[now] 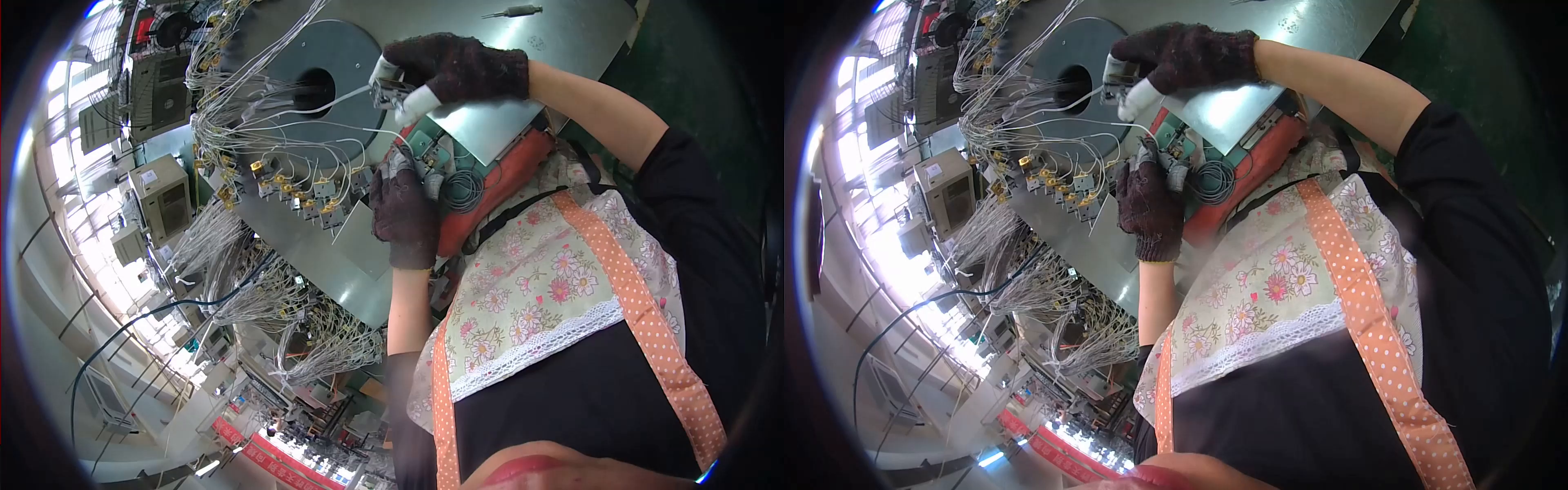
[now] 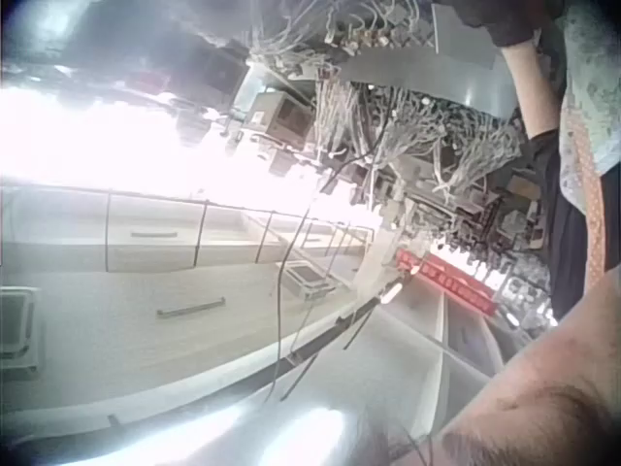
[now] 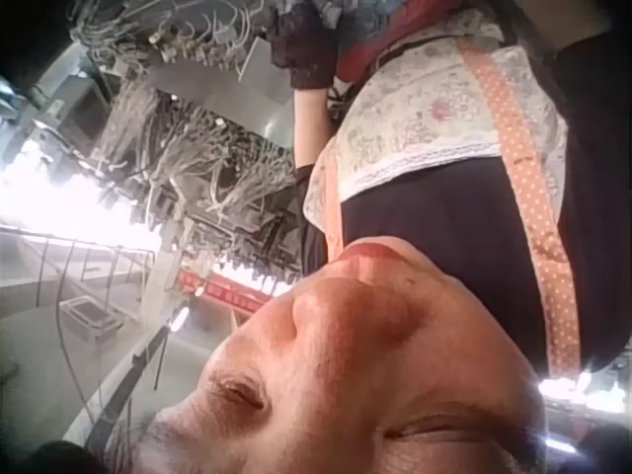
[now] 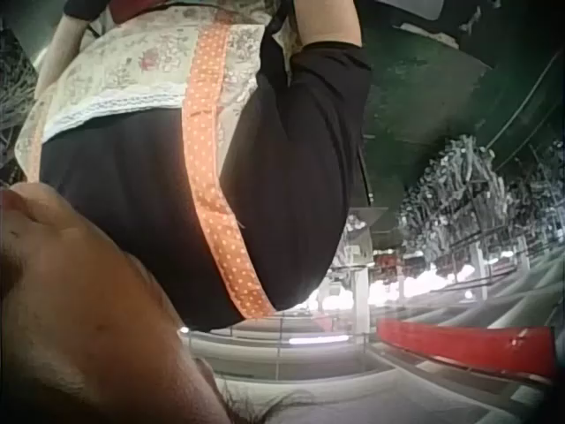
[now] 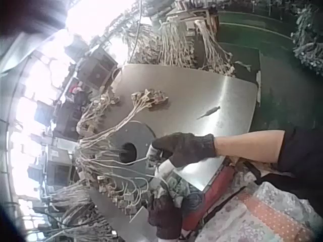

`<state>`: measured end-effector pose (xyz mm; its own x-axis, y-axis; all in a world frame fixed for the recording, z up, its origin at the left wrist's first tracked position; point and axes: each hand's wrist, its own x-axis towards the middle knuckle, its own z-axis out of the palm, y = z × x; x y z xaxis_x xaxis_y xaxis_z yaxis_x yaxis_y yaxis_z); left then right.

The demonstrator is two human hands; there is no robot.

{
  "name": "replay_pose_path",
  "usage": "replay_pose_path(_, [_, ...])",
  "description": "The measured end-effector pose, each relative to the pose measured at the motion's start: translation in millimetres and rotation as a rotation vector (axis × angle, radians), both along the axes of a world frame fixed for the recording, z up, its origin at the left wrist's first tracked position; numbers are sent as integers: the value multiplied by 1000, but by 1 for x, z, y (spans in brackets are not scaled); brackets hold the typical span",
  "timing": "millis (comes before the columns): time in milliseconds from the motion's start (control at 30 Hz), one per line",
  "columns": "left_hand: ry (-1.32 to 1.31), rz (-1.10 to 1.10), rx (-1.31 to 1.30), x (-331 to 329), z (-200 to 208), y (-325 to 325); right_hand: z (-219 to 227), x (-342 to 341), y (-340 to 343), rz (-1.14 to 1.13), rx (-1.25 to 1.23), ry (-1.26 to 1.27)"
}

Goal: Assembling electronic wiring components and connectors into a circular fixture on a workbench.

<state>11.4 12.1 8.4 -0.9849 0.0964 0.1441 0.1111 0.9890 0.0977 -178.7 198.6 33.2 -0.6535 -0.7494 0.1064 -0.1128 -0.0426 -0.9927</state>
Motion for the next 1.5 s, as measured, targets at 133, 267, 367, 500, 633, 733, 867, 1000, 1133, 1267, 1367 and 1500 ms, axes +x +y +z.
replay_pose_path(133, [-14, 22, 3, -2, -3, 2, -14, -17, -1, 190, -98, -69])
replay_pose_path(267, [-37, 50, 1, 2, -4, 0, 1, 6, 0, 152, 186, 328])
replay_pose_path(367, [56, 29, 47, -3, -9, 0, -19, 11, 3, 12, 18, 896])
replay_pose_path(500, [85, 33, 58, 1, -18, -3, -8, 15, -8, 270, -48, 586])
replay_pose_path(633, [150, -27, 123, -2, -14, -2, 25, 24, -20, 501, -507, -493])
replay_pose_path(733, [156, -12, 128, -1, -9, 2, 26, 19, -21, 376, -566, -658])
replay_pose_path(867, [151, 23, 87, -1, -9, 2, 4, 18, -7, 60, 252, 411])
replay_pose_path(1000, [76, 42, 84, 1, -4, 7, 7, 19, 0, 81, 321, 486])
replay_pose_path(1133, [3, 73, 62, -1, -1, 4, -5, 13, -4, 196, 324, 643])
replay_pose_path(1267, [74, 68, 40, -4, -12, 0, -13, 12, -7, 225, 180, 998])
replay_pose_path(1367, [109, 49, 54, -5, -14, 0, -7, 17, -7, 209, 272, 692])
replay_pose_path(1500, [42, 63, 92, -2, -14, 1, -3, 23, -7, 203, 316, 668])
